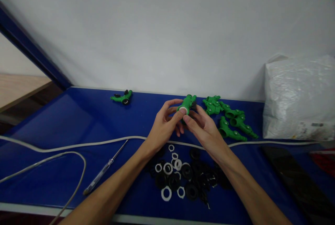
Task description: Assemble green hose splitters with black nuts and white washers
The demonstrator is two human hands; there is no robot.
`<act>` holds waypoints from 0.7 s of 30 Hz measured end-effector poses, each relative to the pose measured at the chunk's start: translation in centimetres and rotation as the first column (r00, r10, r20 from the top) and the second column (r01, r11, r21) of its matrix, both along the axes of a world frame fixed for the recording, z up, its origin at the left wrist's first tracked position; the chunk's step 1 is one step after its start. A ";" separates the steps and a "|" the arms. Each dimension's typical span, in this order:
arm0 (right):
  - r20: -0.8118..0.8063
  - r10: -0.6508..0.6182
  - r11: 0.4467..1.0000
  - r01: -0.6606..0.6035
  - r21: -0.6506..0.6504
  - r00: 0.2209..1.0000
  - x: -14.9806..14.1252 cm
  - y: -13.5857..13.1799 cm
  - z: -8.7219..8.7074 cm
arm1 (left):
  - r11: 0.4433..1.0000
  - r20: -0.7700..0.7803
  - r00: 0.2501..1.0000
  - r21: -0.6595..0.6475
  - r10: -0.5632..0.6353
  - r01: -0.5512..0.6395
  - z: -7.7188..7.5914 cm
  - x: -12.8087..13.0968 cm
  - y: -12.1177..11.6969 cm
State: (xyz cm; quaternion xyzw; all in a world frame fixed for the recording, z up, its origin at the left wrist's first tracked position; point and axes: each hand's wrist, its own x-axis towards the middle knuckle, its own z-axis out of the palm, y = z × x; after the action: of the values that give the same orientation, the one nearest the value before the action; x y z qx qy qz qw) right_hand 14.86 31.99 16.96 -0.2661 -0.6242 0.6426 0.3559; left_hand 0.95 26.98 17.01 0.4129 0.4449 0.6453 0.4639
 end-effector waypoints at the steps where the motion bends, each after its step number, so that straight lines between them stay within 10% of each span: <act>1: 0.004 0.001 1.000 -0.001 0.004 1.000 0.0 0.0 0.0 | 1.000 -0.003 1.000 0.003 0.003 -0.003 -0.1 0.0 0.0; 21: -0.018 -0.005 1.000 0.005 -0.001 1.000 -0.2 0.1 0.1 | 1.000 0.006 1.000 0.018 -0.015 0.015 -0.1 0.1 -0.1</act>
State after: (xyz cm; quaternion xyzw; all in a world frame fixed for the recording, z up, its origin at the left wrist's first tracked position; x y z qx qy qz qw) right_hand 14.69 32.10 17.08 -0.2618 -0.6199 0.6444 0.3631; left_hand 1.01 26.86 16.90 0.4183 0.4344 0.6472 0.4663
